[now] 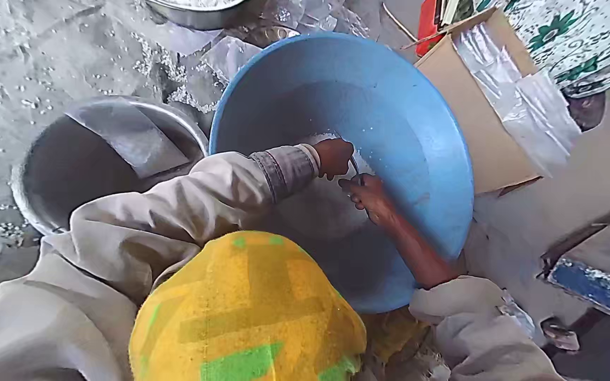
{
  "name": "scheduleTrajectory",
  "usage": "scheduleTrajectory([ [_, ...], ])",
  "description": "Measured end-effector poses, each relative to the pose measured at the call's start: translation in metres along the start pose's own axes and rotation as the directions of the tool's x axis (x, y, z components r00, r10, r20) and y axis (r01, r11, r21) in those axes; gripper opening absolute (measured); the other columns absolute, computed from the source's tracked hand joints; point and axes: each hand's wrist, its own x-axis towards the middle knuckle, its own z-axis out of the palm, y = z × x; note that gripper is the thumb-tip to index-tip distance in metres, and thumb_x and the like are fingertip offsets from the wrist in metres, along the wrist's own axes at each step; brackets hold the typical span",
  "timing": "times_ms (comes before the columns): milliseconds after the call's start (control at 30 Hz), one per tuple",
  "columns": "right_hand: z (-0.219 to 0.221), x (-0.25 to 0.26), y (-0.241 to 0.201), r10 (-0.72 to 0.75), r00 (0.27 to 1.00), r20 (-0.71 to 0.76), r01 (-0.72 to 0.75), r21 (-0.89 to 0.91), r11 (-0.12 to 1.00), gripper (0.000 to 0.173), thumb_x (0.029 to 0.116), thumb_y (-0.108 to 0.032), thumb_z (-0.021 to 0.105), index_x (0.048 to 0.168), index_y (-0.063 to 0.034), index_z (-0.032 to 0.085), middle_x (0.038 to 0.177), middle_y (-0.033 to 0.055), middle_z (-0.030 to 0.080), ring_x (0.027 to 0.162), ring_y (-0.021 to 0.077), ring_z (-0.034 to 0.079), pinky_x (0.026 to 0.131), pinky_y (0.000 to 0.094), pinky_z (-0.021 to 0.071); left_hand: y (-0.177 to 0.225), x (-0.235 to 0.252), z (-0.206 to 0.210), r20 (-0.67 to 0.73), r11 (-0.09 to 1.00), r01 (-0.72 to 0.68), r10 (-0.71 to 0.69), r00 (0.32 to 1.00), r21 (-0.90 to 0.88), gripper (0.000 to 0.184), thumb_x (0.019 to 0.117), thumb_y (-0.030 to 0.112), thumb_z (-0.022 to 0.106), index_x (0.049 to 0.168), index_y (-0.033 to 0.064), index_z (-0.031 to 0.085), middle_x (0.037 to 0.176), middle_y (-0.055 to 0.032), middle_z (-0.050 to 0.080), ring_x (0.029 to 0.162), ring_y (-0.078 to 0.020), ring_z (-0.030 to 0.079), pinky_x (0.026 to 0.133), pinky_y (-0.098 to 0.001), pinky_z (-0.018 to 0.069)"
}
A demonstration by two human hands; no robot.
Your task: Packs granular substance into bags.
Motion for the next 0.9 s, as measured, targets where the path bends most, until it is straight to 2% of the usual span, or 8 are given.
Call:
scheduleTrajectory([
  [167,-0.006,-0.004,0.001,-0.03,0.999,0.038,0.024,0.136,0.99,0.017,0.1042,-0.025,0.062,0.106,-0.0094,0.056,0.077,-0.0035,0.059,0.045,-0.0024,0.035,0.042,0.0137,0.0298,-0.002,-0.002,-0.005,0.015,1.0,0.009,-0.009,1.0,0.01,0.012,0.0994,0.001,0.058,0.097,-0.0078,0.065,0.078,-0.0153,0.062,0.063,-0.0235,0.057,0.063,-0.0424,0.0496],
  [300,-0.004,-0.005,0.002,-0.106,0.994,-0.032,0.109,0.105,0.988,0.013,0.0994,-0.011,0.065,0.105,-0.0059,0.054,0.073,-0.0011,0.047,0.047,0.0013,0.035,0.044,0.0154,0.0317,-0.005,0.002,-0.003,0.016,0.999,0.046,-0.046,0.999,-0.006,0.019,0.1012,0.006,0.057,0.089,-0.0073,0.062,0.075,-0.0142,0.062,0.062,-0.0226,0.058,0.062,-0.0421,0.05],
  [367,-0.003,-0.006,-0.001,-0.159,0.984,-0.084,0.166,0.085,0.982,0.014,0.0991,-0.008,0.064,0.107,-0.0039,0.053,0.077,0.0014,0.046,0.051,0.0034,0.038,0.047,0.0174,0.0352,-0.006,0.005,0.0,-0.031,0.999,0.04,-0.039,0.999,0.031,0.021,0.1002,0.007,0.058,0.085,-0.0068,0.063,0.077,-0.0162,0.063,0.066,-0.0265,0.061,0.066,-0.0468,0.0513],
  [433,-0.003,-0.008,-0.003,-0.224,0.962,-0.155,0.237,0.071,0.969,0.015,0.0996,-0.008,0.062,0.109,-0.0022,0.053,0.077,0.004,0.047,0.052,0.0064,0.041,0.048,0.0212,0.038,-0.007,0.002,0.001,-0.109,0.996,0.032,-0.023,0.994,0.087,0.021,0.0982,0.008,0.059,0.085,-0.0085,0.062,0.086,-0.0229,0.064,0.081,-0.0372,0.065,0.073,-0.0572,0.0509],
  [500,-0.005,-0.011,-0.005,-0.304,0.927,-0.219,0.326,0.072,0.943,0.015,0.0999,-0.01,0.061,0.11,-0.0019,0.052,0.075,0.0052,0.048,0.05,0.0084,0.043,0.047,0.0232,0.0399,-0.005,-0.004,0.0,-0.209,0.994,0.044,-0.023,0.978,0.096,0.023,0.098,0.009,0.059,0.088,-0.0114,0.063,0.097,-0.0299,0.065,0.098,-0.0475,0.066,0.08,-0.0663,0.0496],
  [600,-0.004,-0.016,-0.007,-0.362,0.892,-0.271,0.398,0.088,0.913,0.015,0.1005,-0.011,0.059,0.111,-0.0032,0.052,0.074,0.0058,0.048,0.048,0.0092,0.043,0.044,0.0236,0.0406,-0.003,-0.008,0.002,-0.287,0.992,0.089,-0.06,0.956,0.088,0.019,0.0971,0.004,0.057,0.099,-0.0131,0.063,0.107,-0.0333,0.065,0.108,-0.0516,0.064,0.084,-0.0697,0.0479],
  [733,-0.004,-0.017,-0.005,-0.277,0.915,-0.293,0.321,0.116,0.94,0.016,0.1012,-0.012,0.059,0.113,-0.0039,0.052,0.074,0.0064,0.048,0.048,0.0107,0.042,0.045,0.0254,0.04,-0.005,-0.009,0.011,-0.18,0.97,0.196,-0.17,0.969,0.141,0.019,0.0972,0.001,0.057,0.107,-0.0139,0.063,0.116,-0.0352,0.064,0.116,-0.0543,0.06,0.088,-0.0727,0.046],
  [900,-0.011,-0.015,-0.002,-0.237,0.92,-0.312,0.278,0.092,0.956,0.018,0.1044,-0.02,0.059,0.113,-0.0054,0.052,0.076,0.0057,0.051,0.049,0.01,0.045,0.046,0.0246,0.0419,-0.018,-0.002,0.006,-0.212,0.992,0.092,-0.071,0.975,0.092,0.018,0.0979,0.0,0.056,0.104,-0.0146,0.065,0.112,-0.0346,0.065,0.112,-0.052,0.063,0.089,-0.0703,0.0485],
])
